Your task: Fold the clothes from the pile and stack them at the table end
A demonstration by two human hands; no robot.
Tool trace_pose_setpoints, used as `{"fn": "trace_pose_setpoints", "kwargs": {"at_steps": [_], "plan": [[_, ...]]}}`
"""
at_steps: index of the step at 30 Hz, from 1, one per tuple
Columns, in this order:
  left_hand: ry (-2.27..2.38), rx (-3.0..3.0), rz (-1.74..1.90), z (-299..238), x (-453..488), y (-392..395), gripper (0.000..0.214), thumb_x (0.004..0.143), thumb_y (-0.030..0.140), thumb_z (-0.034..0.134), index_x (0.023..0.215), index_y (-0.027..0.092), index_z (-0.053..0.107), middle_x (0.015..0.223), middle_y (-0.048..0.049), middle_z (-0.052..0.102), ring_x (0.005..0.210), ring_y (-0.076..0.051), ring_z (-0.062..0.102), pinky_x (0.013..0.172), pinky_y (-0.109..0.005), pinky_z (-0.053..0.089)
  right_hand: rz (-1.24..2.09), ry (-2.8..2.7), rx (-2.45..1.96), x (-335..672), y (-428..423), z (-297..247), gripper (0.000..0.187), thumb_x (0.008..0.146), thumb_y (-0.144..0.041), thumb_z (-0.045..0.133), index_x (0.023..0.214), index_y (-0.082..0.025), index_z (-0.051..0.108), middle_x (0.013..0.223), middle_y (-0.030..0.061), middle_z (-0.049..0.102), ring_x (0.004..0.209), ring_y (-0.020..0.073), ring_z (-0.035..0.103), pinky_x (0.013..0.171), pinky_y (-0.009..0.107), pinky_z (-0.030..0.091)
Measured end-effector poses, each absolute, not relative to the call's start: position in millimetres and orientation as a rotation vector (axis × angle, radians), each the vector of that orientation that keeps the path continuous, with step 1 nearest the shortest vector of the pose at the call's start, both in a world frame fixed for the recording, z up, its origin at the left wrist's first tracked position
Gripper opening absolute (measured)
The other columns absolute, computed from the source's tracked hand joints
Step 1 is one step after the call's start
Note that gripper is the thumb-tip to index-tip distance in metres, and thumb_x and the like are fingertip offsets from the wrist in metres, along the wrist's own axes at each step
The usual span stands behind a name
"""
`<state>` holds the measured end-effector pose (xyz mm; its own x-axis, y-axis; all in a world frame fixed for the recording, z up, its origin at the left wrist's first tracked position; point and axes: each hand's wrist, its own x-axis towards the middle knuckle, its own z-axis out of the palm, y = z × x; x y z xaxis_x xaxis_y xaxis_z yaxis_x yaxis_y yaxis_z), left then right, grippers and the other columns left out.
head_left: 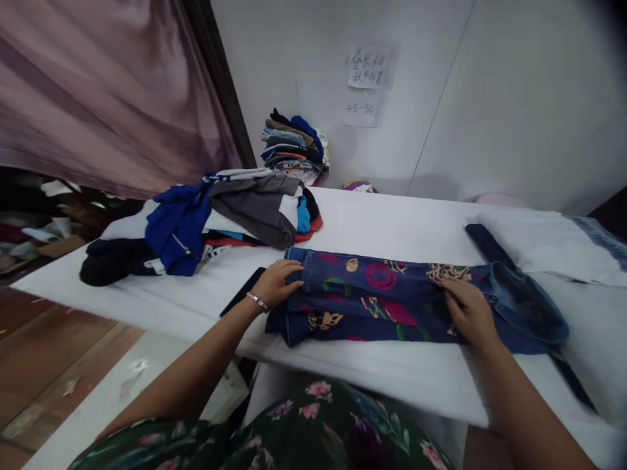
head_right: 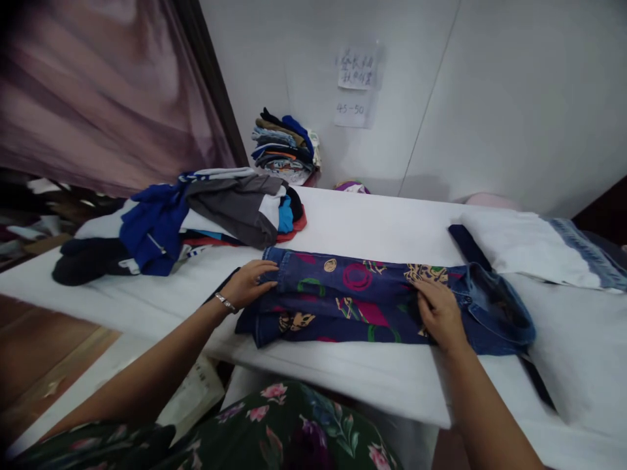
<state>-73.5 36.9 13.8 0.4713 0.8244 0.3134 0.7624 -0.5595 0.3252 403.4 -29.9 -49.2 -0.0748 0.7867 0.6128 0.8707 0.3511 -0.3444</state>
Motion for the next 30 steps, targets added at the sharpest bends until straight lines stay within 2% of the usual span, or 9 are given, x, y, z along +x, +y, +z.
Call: {"fn": "trace_pose_setpoints", "kwargs": {"at_steps": [3, 8, 15, 21, 26, 30], "plan": [[1.416, 2.583, 0.523, 7, -86, 34, 0.036, 0.077, 0.028, 0.063, 0.112, 0.019, 0.062, 0.120, -0.0086, 0.061, 0.114, -0.022, 0.053, 0.101, -0.041, 0.041, -0.006, -2.043, -1.267, 374, -34, -41, 0.032, 0.086, -0.029, 0.052, 0.116, -0.025, 0.062, 0.114, 0.0072, 0.067, 0.114, 0.0244, 0.057, 0.100, 0.045, 0.044], [1.466, 2.630, 0.318, -2, -79, 35, 0.037, 0.079, 0.022, 0.059, 0.116, 0.017, 0.061, 0.122, -0.0102, 0.060, 0.114, -0.023, 0.054, 0.101, -0.040, 0.041, 0.030, -2.244, -1.238, 353, -27, -53, 0.034, 0.089, -0.030, 0.048, 0.120, -0.025, 0.060, 0.125, 0.0085, 0.061, 0.118, 0.0252, 0.054, 0.099, 0.048, 0.044], [1.426, 2.747, 0.144, -2, -73, 50, 0.022, 0.087, 0.023, 0.050, 0.100, 0.019, 0.067, 0.114, -0.0068, 0.064, 0.106, -0.020, 0.056, 0.094, -0.034, 0.043, -0.017, -2.199, -1.289, 359, -23, -66, 0.037, 0.091, -0.029, 0.044, 0.125, -0.024, 0.056, 0.128, 0.0093, 0.058, 0.121, 0.0250, 0.051, 0.101, 0.047, 0.042], [1.515, 2.846, 0.213, 25, -67, 41, 0.027, 0.092, 0.024, 0.040, 0.097, 0.021, 0.066, 0.105, -0.0046, 0.067, 0.099, -0.018, 0.056, 0.087, -0.031, 0.044, -0.038, -2.137, -1.233, 360, -25, -65, 0.035, 0.091, -0.024, 0.043, 0.123, -0.024, 0.057, 0.122, 0.0084, 0.062, 0.115, 0.0229, 0.056, 0.097, 0.046, 0.047], [1.497, 2.866, 0.088, 25, -66, 16, 0.025, 0.090, 0.022, 0.044, 0.086, 0.020, 0.068, 0.097, -0.0060, 0.067, 0.093, -0.018, 0.057, 0.083, -0.032, 0.043, -0.064, -2.118, -1.163, 364, -25, -67, 0.035, 0.087, -0.016, 0.043, 0.117, -0.023, 0.061, 0.117, 0.0075, 0.064, 0.115, 0.0227, 0.056, 0.095, 0.045, 0.049], [1.534, 2.744, 0.044, 7, -69, 11, 0.026, 0.090, 0.021, 0.043, 0.089, 0.021, 0.069, 0.105, -0.0042, 0.066, 0.091, -0.016, 0.059, 0.079, -0.028, 0.044, -0.047, -2.131, -1.183, 364, -24, -70, 0.035, 0.083, -0.015, 0.044, 0.112, -0.023, 0.063, 0.118, 0.0075, 0.064, 0.115, 0.0235, 0.056, 0.095, 0.047, 0.049]]}}
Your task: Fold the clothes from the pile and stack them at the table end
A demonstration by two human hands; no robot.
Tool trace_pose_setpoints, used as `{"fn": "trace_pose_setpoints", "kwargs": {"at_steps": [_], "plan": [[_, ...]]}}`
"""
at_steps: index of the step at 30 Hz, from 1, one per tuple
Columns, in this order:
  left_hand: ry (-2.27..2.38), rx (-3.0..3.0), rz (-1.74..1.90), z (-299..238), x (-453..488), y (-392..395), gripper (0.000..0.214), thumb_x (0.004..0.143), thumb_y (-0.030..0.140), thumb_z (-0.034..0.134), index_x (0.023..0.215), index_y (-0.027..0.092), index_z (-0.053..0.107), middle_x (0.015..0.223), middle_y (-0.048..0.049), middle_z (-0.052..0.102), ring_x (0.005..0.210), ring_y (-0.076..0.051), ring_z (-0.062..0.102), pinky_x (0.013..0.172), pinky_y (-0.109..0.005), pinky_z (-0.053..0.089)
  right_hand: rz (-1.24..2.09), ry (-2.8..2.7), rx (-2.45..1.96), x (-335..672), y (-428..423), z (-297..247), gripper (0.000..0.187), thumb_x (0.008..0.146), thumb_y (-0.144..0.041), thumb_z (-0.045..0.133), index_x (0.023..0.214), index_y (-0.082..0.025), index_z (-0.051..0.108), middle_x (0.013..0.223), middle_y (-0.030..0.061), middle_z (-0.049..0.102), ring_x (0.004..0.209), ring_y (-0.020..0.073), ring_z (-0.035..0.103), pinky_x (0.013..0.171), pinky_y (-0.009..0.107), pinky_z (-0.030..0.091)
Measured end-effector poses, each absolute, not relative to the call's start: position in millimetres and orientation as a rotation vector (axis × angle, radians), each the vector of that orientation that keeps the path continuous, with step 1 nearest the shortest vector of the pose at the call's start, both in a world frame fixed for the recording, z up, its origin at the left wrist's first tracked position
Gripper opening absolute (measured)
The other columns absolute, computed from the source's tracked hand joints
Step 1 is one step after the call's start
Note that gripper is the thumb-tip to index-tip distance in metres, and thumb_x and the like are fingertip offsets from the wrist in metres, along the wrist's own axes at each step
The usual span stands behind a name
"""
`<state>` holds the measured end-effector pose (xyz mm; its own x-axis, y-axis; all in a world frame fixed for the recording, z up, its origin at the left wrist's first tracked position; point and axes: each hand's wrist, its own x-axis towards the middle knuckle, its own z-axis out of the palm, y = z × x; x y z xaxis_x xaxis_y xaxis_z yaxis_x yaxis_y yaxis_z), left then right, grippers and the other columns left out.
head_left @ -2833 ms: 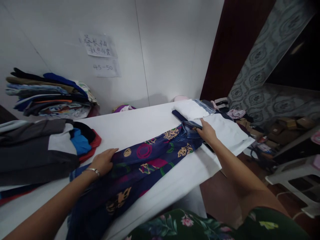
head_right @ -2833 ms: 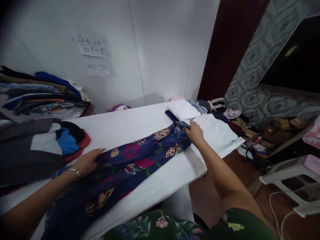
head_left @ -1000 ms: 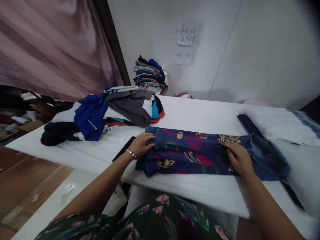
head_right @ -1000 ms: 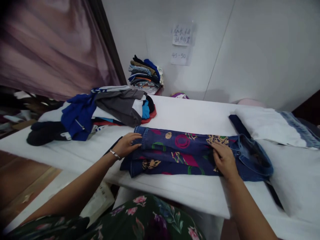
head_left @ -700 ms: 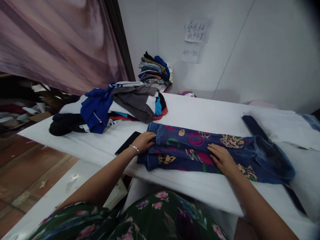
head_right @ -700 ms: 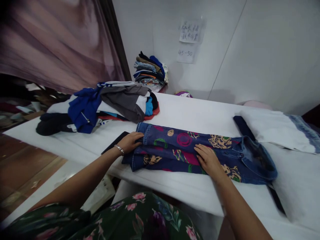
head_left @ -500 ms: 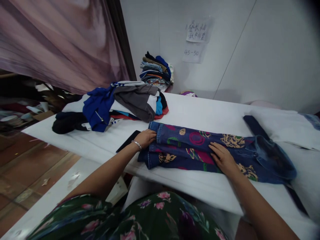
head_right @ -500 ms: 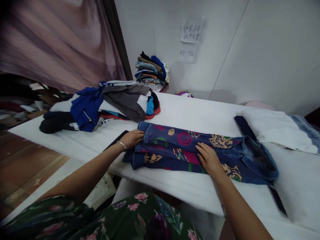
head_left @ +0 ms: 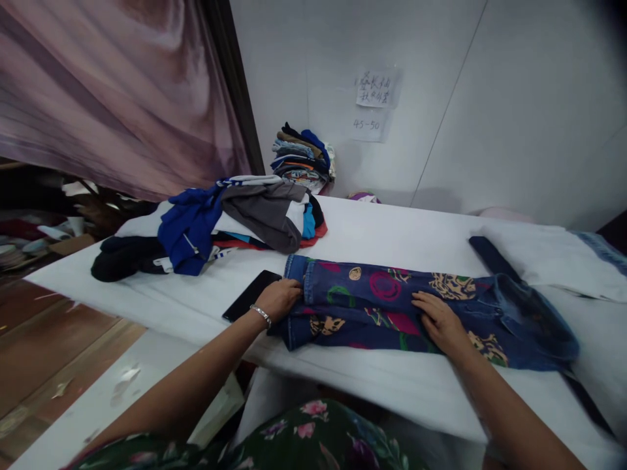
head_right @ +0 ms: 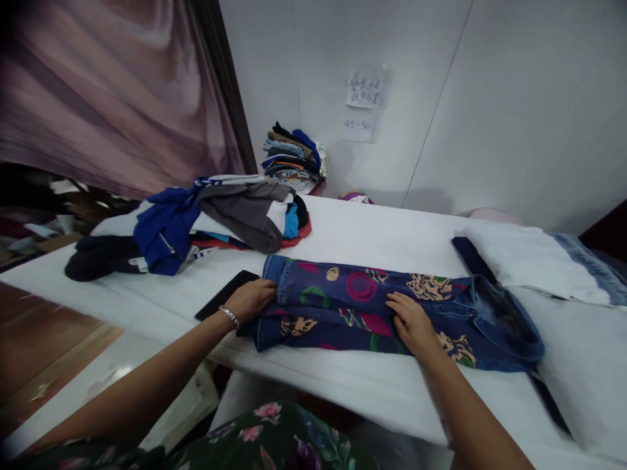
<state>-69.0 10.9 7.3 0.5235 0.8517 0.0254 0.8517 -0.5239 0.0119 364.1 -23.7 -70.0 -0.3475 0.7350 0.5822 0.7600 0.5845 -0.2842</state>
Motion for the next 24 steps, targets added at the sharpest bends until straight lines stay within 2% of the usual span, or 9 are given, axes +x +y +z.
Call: {"fn": "trace_pose_setpoints", "kwargs": {"at_steps": [8, 12, 17, 20, 24], "plan": [[-1.458, -2.741, -0.198, -1, -74, 8, 0.028, 0.092, 0.024, 0.041, 0.088, 0.020, 0.068, 0.099, -0.0061, 0.067, 0.088, -0.019, 0.060, 0.079, -0.033, 0.045, -0.022, -2.134, -1.218, 365, -24, -73, 0.037, 0.084, -0.017, 0.045, 0.118, -0.024, 0.060, 0.121, 0.0076, 0.063, 0.116, 0.0228, 0.055, 0.097, 0.047, 0.047], [-1.510, -2.844, -0.357, -3, -78, 7, 0.027, 0.091, 0.029, 0.043, 0.092, 0.020, 0.069, 0.103, -0.0061, 0.066, 0.093, -0.019, 0.059, 0.084, -0.033, 0.046, -0.041, -2.136, -1.220, 362, -24, -71, 0.035, 0.085, -0.019, 0.047, 0.117, -0.024, 0.061, 0.121, 0.0081, 0.063, 0.116, 0.0233, 0.055, 0.096, 0.046, 0.047], [-1.701, -2.828, -0.637, 13, -77, 25, 0.038, 0.094, 0.038, 0.033, 0.090, 0.021, 0.068, 0.100, -0.0032, 0.068, 0.095, -0.016, 0.060, 0.089, -0.030, 0.045, -0.042, -2.146, -1.251, 359, -27, -66, 0.033, 0.086, -0.025, 0.052, 0.118, -0.023, 0.060, 0.122, 0.0085, 0.062, 0.116, 0.0240, 0.055, 0.096, 0.046, 0.047], [-1.712, -2.678, -0.643, 21, -68, 51, 0.036, 0.092, 0.035, 0.035, 0.099, 0.020, 0.067, 0.109, -0.0057, 0.066, 0.104, -0.019, 0.057, 0.096, -0.033, 0.041, -0.035, -2.159, -1.267, 359, -30, -63, 0.034, 0.086, -0.029, 0.054, 0.119, -0.022, 0.059, 0.123, 0.0099, 0.061, 0.117, 0.0245, 0.054, 0.097, 0.046, 0.046], [-1.749, -2.584, -0.389, 13, -51, 87, 0.036, 0.090, 0.032, 0.039, 0.116, 0.019, 0.061, 0.130, -0.0094, 0.057, 0.122, -0.022, 0.046, 0.102, -0.038, 0.035, -0.039, -2.150, -1.353, 346, -34, -50, 0.036, 0.087, -0.036, 0.055, 0.120, -0.021, 0.058, 0.125, 0.0115, 0.059, 0.119, 0.0258, 0.052, 0.099, 0.048, 0.043]]}}
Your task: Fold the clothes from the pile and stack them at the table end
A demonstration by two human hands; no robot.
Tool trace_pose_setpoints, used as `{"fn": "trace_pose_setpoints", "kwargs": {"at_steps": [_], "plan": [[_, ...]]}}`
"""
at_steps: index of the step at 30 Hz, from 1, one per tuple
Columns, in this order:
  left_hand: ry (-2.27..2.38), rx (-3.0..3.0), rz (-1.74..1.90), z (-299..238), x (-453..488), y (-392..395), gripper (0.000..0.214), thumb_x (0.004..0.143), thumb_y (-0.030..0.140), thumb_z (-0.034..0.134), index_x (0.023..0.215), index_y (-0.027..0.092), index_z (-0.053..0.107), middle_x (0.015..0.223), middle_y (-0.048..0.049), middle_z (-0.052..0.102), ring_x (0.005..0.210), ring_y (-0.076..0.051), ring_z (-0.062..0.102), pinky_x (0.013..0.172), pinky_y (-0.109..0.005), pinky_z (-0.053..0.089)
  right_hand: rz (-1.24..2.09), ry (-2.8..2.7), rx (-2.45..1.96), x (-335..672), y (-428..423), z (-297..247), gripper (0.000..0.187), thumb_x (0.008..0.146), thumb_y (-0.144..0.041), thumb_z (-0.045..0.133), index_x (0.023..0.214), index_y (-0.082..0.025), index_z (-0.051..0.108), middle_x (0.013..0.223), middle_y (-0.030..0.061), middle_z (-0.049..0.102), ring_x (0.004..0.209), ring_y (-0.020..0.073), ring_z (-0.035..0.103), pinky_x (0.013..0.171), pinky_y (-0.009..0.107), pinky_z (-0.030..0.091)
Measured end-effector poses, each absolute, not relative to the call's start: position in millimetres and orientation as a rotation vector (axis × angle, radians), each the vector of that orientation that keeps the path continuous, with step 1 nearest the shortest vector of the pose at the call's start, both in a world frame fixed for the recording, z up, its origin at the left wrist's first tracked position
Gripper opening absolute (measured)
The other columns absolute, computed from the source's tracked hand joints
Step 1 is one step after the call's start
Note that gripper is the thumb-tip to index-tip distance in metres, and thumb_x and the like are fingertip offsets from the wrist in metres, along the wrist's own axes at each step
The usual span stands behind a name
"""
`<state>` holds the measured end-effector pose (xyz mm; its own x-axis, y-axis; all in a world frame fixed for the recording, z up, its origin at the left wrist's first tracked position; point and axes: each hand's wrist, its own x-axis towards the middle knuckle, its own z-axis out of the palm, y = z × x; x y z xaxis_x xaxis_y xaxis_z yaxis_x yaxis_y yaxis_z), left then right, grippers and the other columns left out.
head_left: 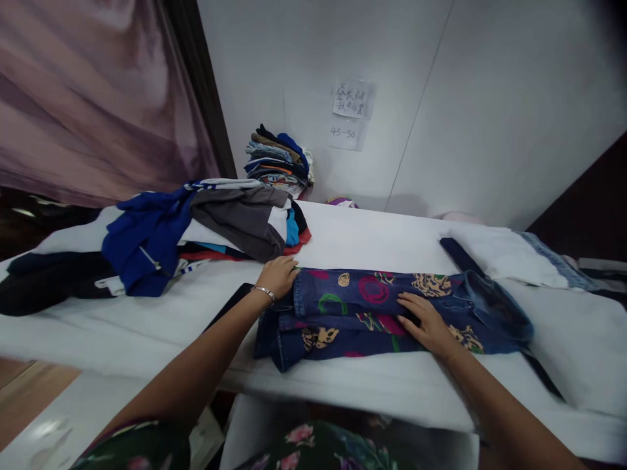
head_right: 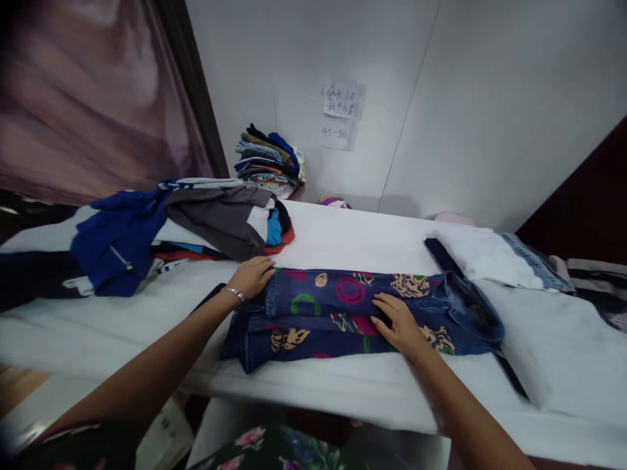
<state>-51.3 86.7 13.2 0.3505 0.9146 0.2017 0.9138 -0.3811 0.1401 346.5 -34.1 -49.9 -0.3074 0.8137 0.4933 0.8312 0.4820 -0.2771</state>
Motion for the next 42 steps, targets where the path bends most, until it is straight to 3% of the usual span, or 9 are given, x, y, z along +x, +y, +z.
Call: {"fn": "trace_pose_setpoints", "kwargs": {"at_steps": [6, 11, 16, 21, 24, 27, 33, 37, 42], "plan": [[1.890, 2.518, -0.006, -2, -39, 110, 0.042, 0.089, 0.044, 0.037, 0.116, 0.021, 0.059, 0.124, -0.0124, 0.060, 0.117, -0.028, 0.051, 0.098, -0.050, 0.032, 0.046, -2.260, -1.380, 274, -25, -13, 0.046, 0.091, -0.042, 0.048, 0.132, -0.023, 0.049, 0.139, 0.0111, 0.047, 0.131, 0.0256, 0.039, 0.108, 0.051, 0.028], [1.868, 2.581, 0.041, 14, -44, 116, 0.043, 0.086, 0.049, 0.037, 0.097, 0.020, 0.067, 0.109, -0.0115, 0.068, 0.104, -0.028, 0.059, 0.086, -0.041, 0.041, 0.267, -2.403, -1.482, 212, -3, -7, 0.063, 0.088, -0.052, 0.049, 0.142, -0.024, 0.036, 0.149, 0.0109, 0.033, 0.137, 0.0306, 0.027, 0.109, 0.056, 0.021], [1.787, 2.406, -0.016, 11, -49, 120, 0.051, 0.086, 0.051, 0.030, 0.104, 0.022, 0.067, 0.108, -0.0112, 0.069, 0.096, -0.028, 0.064, 0.076, -0.036, 0.046, 0.279, -2.370, -1.568, 196, 6, -24, 0.047, 0.092, -0.048, 0.044, 0.134, -0.028, 0.047, 0.148, 0.0070, 0.036, 0.134, 0.0317, 0.031, 0.106, 0.058, 0.021], [1.838, 2.507, 0.263, 10, -44, 116, 0.047, 0.086, 0.043, 0.033, 0.112, 0.019, 0.065, 0.120, -0.0125, 0.064, 0.109, -0.031, 0.059, 0.086, -0.043, 0.046, 0.343, -2.298, -1.588, 198, 7, -24, 0.039, 0.096, -0.044, 0.036, 0.128, -0.031, 0.054, 0.143, 0.0037, 0.044, 0.134, 0.0281, 0.034, 0.107, 0.056, 0.021], [1.660, 2.632, 0.569, 15, -26, 104, 0.051, 0.088, 0.041, 0.031, 0.118, 0.014, 0.061, 0.125, -0.0132, 0.061, 0.116, -0.027, 0.054, 0.098, -0.041, 0.040, 0.331, -2.327, -1.577, 196, 8, -22, 0.044, 0.094, -0.048, 0.039, 0.131, -0.027, 0.052, 0.144, 0.0064, 0.042, 0.135, 0.0304, 0.032, 0.107, 0.058, 0.019], [1.410, 2.774, 0.497, 4, -3, 86, 0.054, 0.087, 0.043, 0.034, 0.125, 0.011, 0.056, 0.133, -0.0141, 0.054, 0.125, -0.026, 0.047, 0.104, -0.040, 0.036, 0.317, -2.359, -1.522, 196, 6, -22, 0.053, 0.090, -0.053, 0.045, 0.134, -0.024, 0.047, 0.148, 0.0096, 0.036, 0.136, 0.0326, 0.028, 0.107, 0.060, 0.017], [1.363, 2.834, 0.101, -30, 13, 71, 0.060, 0.087, 0.045, 0.034, 0.135, 0.011, 0.047, 0.142, -0.0116, 0.043, 0.133, -0.028, 0.037, 0.109, -0.049, 0.028, 0.306, -2.012, -1.451, 261, 8, -14, 0.033, 0.094, -0.037, 0.043, 0.117, -0.024, 0.062, 0.118, 0.0040, 0.065, 0.114, 0.0183, 0.056, 0.102, 0.036, 0.038], [1.381, 2.849, 0.107, -31, 11, 74, 0.061, 0.087, 0.045, 0.034, 0.135, 0.011, 0.047, 0.142, -0.0115, 0.043, 0.133, -0.028, 0.037, 0.108, -0.049, 0.028, 0.037, -1.534, -2.072, 355, 22, 0, 0.034, 0.093, -0.024, 0.041, 0.118, -0.018, 0.062, 0.121, 0.0060, 0.063, 0.113, 0.0167, 0.057, 0.099, 0.029, 0.041], [1.394, 2.827, 0.240, -27, 13, 72, 0.056, 0.084, 0.046, 0.038, 0.129, 0.016, 0.053, 0.137, -0.0124, 0.051, 0.128, -0.029, 0.044, 0.106, -0.052, 0.027, 0.024, -1.440, -2.319, 430, 44, 0, 0.037, 0.087, -0.017, 0.045, 0.121, -0.011, 0.060, 0.126, 0.0125, 0.059, 0.118, 0.0217, 0.053, 0.102, 0.032, 0.038]]}}
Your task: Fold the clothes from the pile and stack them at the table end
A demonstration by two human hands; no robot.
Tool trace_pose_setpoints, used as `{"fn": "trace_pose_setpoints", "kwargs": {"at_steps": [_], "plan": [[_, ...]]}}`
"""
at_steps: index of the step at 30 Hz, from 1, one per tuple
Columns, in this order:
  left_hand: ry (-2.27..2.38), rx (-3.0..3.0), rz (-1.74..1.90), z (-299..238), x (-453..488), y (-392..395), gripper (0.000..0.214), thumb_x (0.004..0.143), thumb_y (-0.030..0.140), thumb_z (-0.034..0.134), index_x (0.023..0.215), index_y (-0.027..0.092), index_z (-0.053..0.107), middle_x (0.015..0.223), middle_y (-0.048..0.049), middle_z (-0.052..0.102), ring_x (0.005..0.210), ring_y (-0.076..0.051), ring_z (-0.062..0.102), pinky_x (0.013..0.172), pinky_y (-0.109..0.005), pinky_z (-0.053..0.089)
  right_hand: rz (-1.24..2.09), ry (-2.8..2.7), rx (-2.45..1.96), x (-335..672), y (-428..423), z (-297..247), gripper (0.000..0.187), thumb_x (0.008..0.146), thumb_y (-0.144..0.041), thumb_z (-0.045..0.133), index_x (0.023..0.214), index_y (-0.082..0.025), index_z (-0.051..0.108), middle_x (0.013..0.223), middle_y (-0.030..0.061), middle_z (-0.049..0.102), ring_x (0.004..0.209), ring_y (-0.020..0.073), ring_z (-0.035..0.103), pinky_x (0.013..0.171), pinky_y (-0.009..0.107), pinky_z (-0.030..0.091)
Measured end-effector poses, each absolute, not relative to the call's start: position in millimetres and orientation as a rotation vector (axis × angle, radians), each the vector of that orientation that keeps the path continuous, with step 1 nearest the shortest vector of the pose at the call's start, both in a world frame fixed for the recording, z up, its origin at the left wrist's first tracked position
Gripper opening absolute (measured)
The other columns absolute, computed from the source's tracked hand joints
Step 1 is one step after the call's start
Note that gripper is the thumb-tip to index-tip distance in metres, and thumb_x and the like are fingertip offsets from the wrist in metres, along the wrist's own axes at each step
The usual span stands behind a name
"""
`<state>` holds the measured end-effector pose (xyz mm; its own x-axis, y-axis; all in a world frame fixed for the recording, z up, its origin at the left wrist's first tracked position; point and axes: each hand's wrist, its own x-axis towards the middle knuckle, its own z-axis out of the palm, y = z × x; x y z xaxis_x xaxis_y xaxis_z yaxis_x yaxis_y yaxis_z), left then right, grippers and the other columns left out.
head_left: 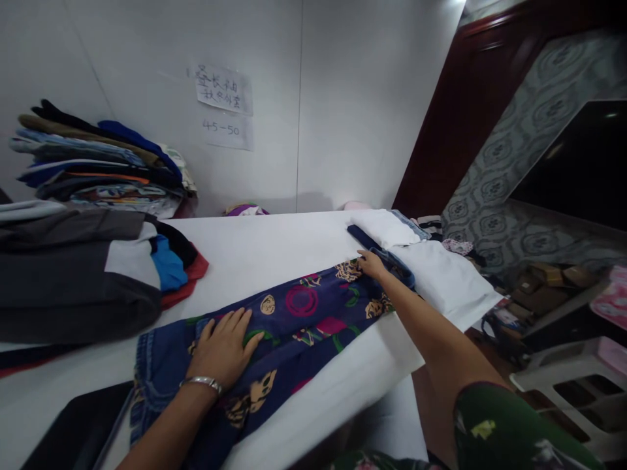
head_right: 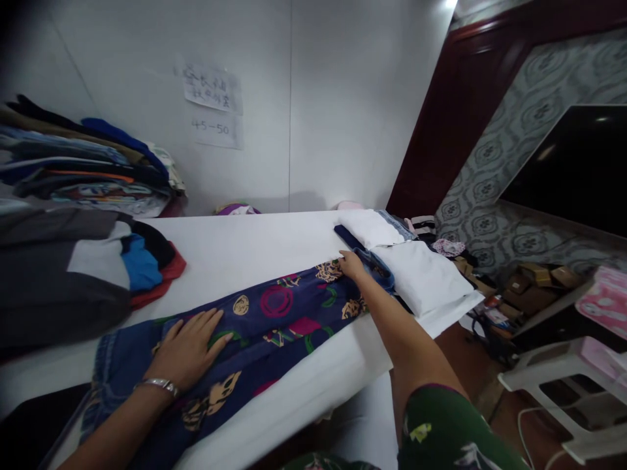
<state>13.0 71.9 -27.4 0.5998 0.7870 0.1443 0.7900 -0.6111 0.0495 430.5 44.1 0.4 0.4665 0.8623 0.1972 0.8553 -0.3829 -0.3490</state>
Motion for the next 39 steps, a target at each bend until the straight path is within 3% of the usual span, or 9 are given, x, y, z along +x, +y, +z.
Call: {"fn": "trace_pose_setpoints", "kwargs": {"at_steps": [9, 15, 21, 27, 31, 35, 39], "plan": [[-1.393, -2.824, -0.274, -24, 10, 71, 0.053, 0.083, 0.050, 0.043, 0.125, 0.021, 0.055, 0.131, -0.0116, 0.057, 0.122, -0.028, 0.049, 0.107, -0.055, 0.022, 0.053, -1.452, -2.515, 450, 53, -12, 0.023, 0.085, -0.027, 0.053, 0.093, -0.017, 0.072, 0.100, 0.0086, 0.071, 0.097, 0.0185, 0.062, 0.084, 0.023, 0.043], [-1.429, -2.865, -0.251, -22, 8, 73, 0.057, 0.081, 0.051, 0.046, 0.128, 0.021, 0.053, 0.133, -0.0105, 0.055, 0.123, -0.028, 0.048, 0.107, -0.053, 0.024, -0.024, -1.380, -2.605, 453, 52, -20, 0.016, 0.080, -0.029, 0.060, 0.084, -0.018, 0.071, 0.094, 0.0098, 0.071, 0.094, 0.0227, 0.062, 0.081, 0.029, 0.042], [-1.455, -2.903, -0.250, -24, 7, 76, 0.056, 0.080, 0.053, 0.047, 0.128, 0.024, 0.053, 0.134, -0.0095, 0.054, 0.125, -0.029, 0.046, 0.105, -0.055, 0.026, -0.076, -1.372, -2.544, 452, 46, -24, 0.021, 0.082, -0.032, 0.058, 0.093, -0.018, 0.070, 0.098, 0.0103, 0.070, 0.100, 0.0250, 0.060, 0.087, 0.034, 0.043], [-1.467, -2.899, -0.223, -21, 9, 74, 0.055, 0.081, 0.052, 0.045, 0.128, 0.023, 0.053, 0.136, -0.0097, 0.052, 0.127, -0.029, 0.044, 0.107, -0.055, 0.025, -0.168, -1.424, -2.375, 435, 39, -19, 0.039, 0.084, -0.022, 0.052, 0.122, -0.014, 0.058, 0.132, 0.0132, 0.054, 0.124, 0.0259, 0.045, 0.104, 0.038, 0.035], [-1.478, -2.904, -0.198, -20, 10, 73, 0.057, 0.082, 0.052, 0.045, 0.129, 0.022, 0.051, 0.137, -0.0107, 0.051, 0.129, -0.029, 0.042, 0.107, -0.055, 0.023, -0.115, -1.619, -2.195, 413, 22, -29, 0.036, 0.090, -0.028, 0.046, 0.122, -0.019, 0.059, 0.135, 0.0081, 0.053, 0.127, 0.0210, 0.043, 0.107, 0.038, 0.032], [-1.471, -2.896, -0.170, -20, 10, 74, 0.058, 0.083, 0.052, 0.043, 0.131, 0.021, 0.050, 0.139, -0.0108, 0.049, 0.129, -0.028, 0.042, 0.107, -0.054, 0.023, 0.149, -1.716, -2.074, 405, 6, -41, 0.034, 0.090, -0.032, 0.049, 0.120, -0.022, 0.061, 0.137, 0.0060, 0.051, 0.131, 0.0225, 0.040, 0.108, 0.041, 0.031], [-1.465, -2.894, -0.159, -20, 9, 74, 0.060, 0.083, 0.054, 0.043, 0.133, 0.020, 0.048, 0.140, -0.0102, 0.048, 0.130, -0.027, 0.041, 0.108, -0.053, 0.022, 0.210, -1.556, -2.049, 408, 1, -36, 0.031, 0.090, -0.029, 0.048, 0.113, -0.019, 0.065, 0.128, 0.0065, 0.060, 0.123, 0.0211, 0.050, 0.107, 0.038, 0.034]]}}
